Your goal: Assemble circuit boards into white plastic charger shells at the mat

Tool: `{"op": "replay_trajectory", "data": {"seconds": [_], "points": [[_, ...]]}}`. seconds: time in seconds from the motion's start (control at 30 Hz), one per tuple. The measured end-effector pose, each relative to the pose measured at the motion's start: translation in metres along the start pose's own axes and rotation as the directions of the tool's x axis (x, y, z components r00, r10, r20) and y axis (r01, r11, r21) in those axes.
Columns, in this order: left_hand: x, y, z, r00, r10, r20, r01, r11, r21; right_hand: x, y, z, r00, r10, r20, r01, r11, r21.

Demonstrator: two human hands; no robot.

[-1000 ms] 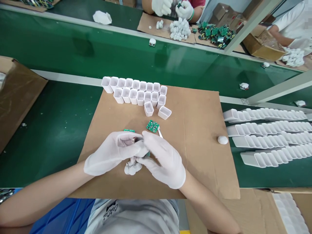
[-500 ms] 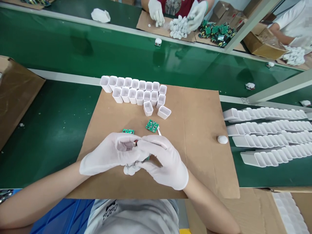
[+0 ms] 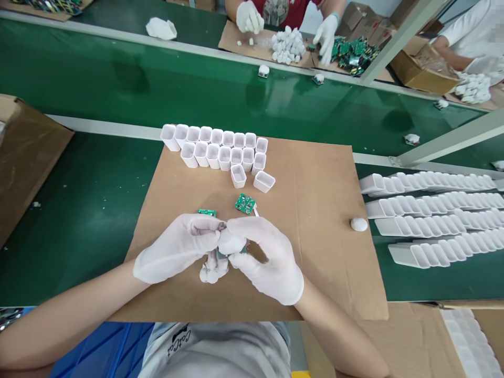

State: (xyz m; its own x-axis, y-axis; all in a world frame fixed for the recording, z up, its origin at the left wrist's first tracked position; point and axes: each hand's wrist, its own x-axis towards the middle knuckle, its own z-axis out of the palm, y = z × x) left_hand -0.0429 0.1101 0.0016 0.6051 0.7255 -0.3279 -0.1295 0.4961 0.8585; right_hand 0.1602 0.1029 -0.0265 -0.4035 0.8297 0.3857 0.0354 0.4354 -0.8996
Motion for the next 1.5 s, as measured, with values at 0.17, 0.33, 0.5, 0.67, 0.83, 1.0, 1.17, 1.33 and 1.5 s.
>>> {"op": "replay_trajectory", "data": {"seconds": [0.17, 0.33, 0.5, 0.67, 0.83, 1.0, 1.17, 1.33, 1.5], "points": [[-0.001, -0.002, -0.001, 0.999, 0.012, -0.032, -0.012, 1.0, 0.024, 0.004, -0.005, 0.004, 1.0, -0.002, -0.007, 0.003, 0.995, 0.1], [-0.002, -0.007, -0.003, 0.999, 0.042, 0.019, -0.041, 0.998, -0.04, 0.011, -0.009, 0.006, 0.989, -0.08, 0.121, 0.063, 0.989, 0.137], [-0.003, -0.004, -0.002, 0.998, 0.042, 0.055, -0.035, 0.992, -0.12, 0.003, -0.006, 0.005, 0.997, -0.035, -0.067, 0.041, 0.996, 0.08], [-0.003, -0.002, 0.004, 0.992, 0.007, -0.125, -0.006, 1.0, 0.007, 0.002, -0.011, 0.015, 0.987, 0.14, -0.077, -0.109, 0.943, 0.316], [-0.004, -0.01, 0.011, 0.922, 0.137, -0.363, -0.11, 0.989, 0.094, 0.0, -0.009, 0.018, 0.986, 0.152, -0.063, -0.129, 0.954, 0.272], [-0.008, -0.014, 0.01, 0.884, 0.353, -0.308, -0.259, 0.916, 0.307, -0.003, -0.003, 0.012, 1.0, 0.024, 0.007, -0.024, 0.982, 0.186], [-0.007, -0.013, 0.008, 0.873, 0.425, -0.238, -0.384, 0.901, 0.2, 0.004, -0.006, 0.008, 0.998, -0.039, -0.041, 0.043, 0.993, 0.11], [-0.007, -0.008, 0.01, 0.984, 0.158, -0.081, -0.162, 0.986, -0.046, 0.006, -0.006, 0.002, 0.985, -0.171, -0.036, 0.159, 0.962, -0.224], [-0.007, -0.003, 0.011, 0.992, 0.045, -0.116, -0.047, 0.999, -0.016, 0.009, -0.011, 0.001, 0.986, -0.166, -0.029, 0.141, 0.909, -0.391]]}}
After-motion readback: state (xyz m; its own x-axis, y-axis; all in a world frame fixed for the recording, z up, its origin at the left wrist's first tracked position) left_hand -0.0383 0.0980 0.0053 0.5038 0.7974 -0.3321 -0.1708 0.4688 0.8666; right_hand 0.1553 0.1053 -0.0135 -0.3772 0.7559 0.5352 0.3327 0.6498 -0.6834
